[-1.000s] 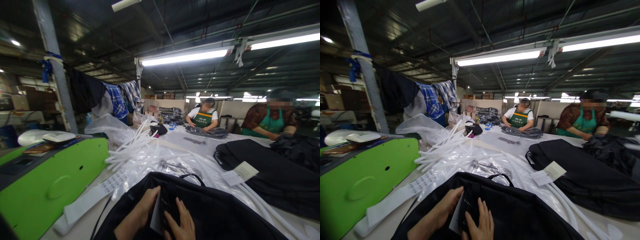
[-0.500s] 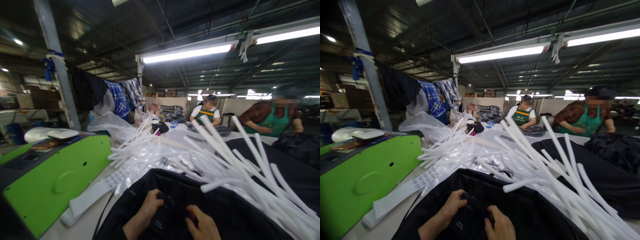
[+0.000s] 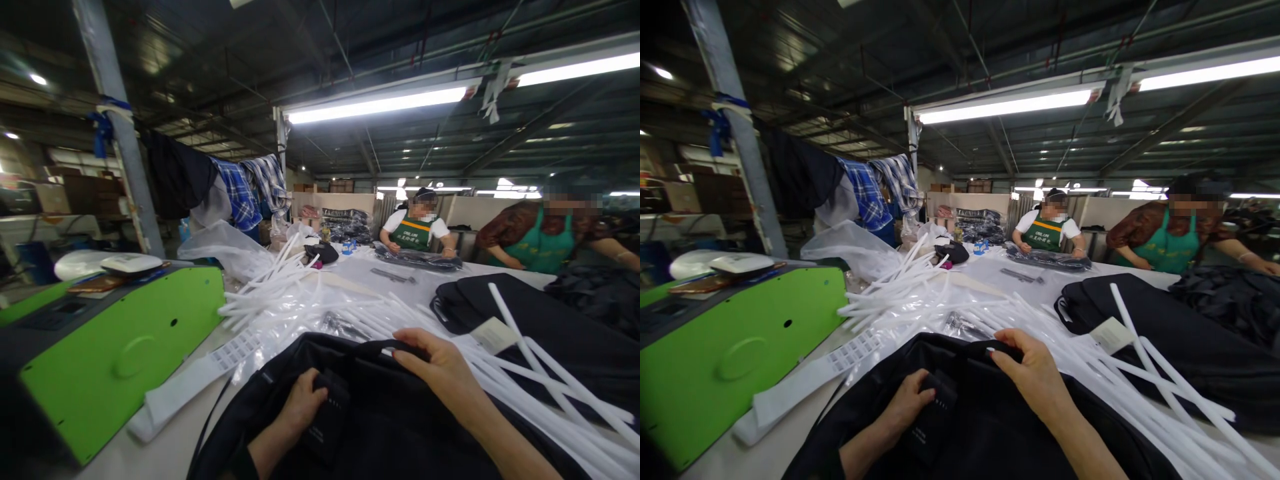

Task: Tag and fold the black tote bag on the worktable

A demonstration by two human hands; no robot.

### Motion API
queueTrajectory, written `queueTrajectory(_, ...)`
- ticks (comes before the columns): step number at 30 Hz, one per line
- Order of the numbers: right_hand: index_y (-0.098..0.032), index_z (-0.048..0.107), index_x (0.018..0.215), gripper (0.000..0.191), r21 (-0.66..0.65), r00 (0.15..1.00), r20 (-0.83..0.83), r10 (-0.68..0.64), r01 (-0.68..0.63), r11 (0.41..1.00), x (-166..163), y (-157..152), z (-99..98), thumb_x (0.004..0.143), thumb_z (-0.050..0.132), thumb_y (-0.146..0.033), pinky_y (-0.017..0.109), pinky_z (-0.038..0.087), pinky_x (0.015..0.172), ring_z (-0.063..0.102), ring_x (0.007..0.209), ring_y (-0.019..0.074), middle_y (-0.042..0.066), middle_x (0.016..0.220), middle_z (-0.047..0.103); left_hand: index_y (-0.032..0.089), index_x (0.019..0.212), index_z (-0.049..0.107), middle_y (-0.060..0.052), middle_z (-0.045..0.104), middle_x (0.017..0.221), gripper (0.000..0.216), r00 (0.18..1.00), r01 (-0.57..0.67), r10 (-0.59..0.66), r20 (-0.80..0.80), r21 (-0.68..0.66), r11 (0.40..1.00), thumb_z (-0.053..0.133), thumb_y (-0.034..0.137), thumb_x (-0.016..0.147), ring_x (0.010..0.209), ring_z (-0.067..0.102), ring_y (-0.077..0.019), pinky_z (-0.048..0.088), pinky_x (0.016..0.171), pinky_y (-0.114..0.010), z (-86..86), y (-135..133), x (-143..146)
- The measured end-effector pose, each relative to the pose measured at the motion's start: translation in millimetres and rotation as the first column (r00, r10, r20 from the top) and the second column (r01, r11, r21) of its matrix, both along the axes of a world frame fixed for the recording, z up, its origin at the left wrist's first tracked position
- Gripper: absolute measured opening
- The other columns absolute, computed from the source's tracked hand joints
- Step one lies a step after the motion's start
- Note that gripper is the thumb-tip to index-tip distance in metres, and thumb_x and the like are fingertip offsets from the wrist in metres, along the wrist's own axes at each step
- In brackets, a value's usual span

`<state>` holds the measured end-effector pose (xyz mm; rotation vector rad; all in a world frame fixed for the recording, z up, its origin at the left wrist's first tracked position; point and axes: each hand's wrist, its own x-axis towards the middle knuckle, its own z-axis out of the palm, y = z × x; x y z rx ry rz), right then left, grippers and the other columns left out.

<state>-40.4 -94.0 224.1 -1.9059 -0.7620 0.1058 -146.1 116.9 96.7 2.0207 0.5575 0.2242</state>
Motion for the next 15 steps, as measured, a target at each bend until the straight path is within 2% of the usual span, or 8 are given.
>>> queueTrajectory(2,-0.017,0.063,0.095,0.039,-0.051,0.997,0.074,0.002,0.002,0.999,0,0,6.0,0.065,0.056,-0.042,0.037,0.047,0.081,0.063,0.086,0.0231,0.006,0.089,0.068,0.011,0.109,0.05,-0.011,0.063,0.103,0.032,0.998,0.025,-0.017,-0.066,0.125,0.992,0.048,0.013,0.077,0.1,0.058,-0.021,0.041,0.088,-0.029,7.7,-4,-2)
queueTrajectory(4,-0.019,0.064,0.095,0.038,-0.094,0.984,0.178,-0.007,0.024,0.995,-2,-1,12.8,0.064,0.053,-0.038,0.038,0.046,0.084,0.063,0.09,0.0234,0.006,0.091,0.068,0.008,0.128,0.038,-0.016,0.06,0.113,0.047,0.989,0.066,-0.029,-0.148,0.249,0.966,0.045,0.014,0.082,0.107,0.056,-0.0244,0.038,0.094,-0.034,13.7,-10,-4)
queueTrajectory(6,-0.019,0.064,0.094,0.037,-0.124,0.963,0.27,-0.009,0.044,0.991,-3,-2,18.7,0.064,0.051,-0.035,0.037,0.046,0.085,0.063,0.09,0.0229,0.005,0.091,0.068,0.003,0.136,0.029,-0.022,0.054,0.121,0.051,0.973,0.118,-0.034,-0.229,0.365,0.923,0.039,0.016,0.087,0.112,0.053,-0.03,0.037,0.096,-0.04,18.4,-17,-4)
queueTrajectory(8,-0.019,0.065,0.092,0.035,-0.147,0.943,0.332,0.005,0.047,0.988,-5,-3,22.6,0.064,0.05,-0.034,0.036,0.047,0.083,0.063,0.087,0.0223,0.005,0.089,0.068,0.001,0.138,0.027,-0.027,0.043,0.132,0.052,0.955,0.169,-0.03,-0.294,0.462,0.871,0.036,0.018,0.089,0.12,0.046,-0.0343,0.034,0.098,-0.044,23.6,-25,-4)
queueTrajectory(10,-0.019,0.065,0.09,0.032,-0.156,0.925,0.379,0.019,0.044,0.987,-7,-4,24.2,0.065,0.05,-0.034,0.035,0.048,0.08,0.063,0.085,0.0217,0.005,0.088,0.069,0.002,0.136,0.031,-0.027,0.035,0.138,0.05,0.942,0.211,-0.024,-0.336,0.535,0.818,0.036,0.016,0.089,0.126,0.038,-0.0359,0.031,0.101,-0.047,30.6,-31,-3)
queueTrajectory(12,-0.02,0.065,0.089,0.031,-0.147,0.916,0.4,0.025,0.038,0.988,-9,-5,24.1,0.066,0.05,-0.033,0.035,0.048,0.079,0.063,0.084,0.0213,0.004,0.088,0.069,0.004,0.128,0.044,-0.025,0.041,0.134,0.042,0.934,0.247,-0.029,-0.356,0.586,0.772,0.038,0.013,0.087,0.125,0.038,-0.0367,0.029,0.101,-0.049,39.7,-33,-2)
queueTrajectory(15,-0.02,0.066,0.088,0.029,-0.125,0.917,0.397,0.022,0.031,0.992,-10,-6,22.4,0.067,0.05,-0.032,0.034,0.048,0.078,0.064,0.085,0.021,0.004,0.088,0.069,0.008,0.112,0.055,-0.019,0.054,0.118,0.032,0.925,0.31,-0.08,-0.371,0.615,0.726,0.044,0.012,0.082,0.115,0.048,-0.0339,0.035,0.096,-0.047,54.2,-30,5)
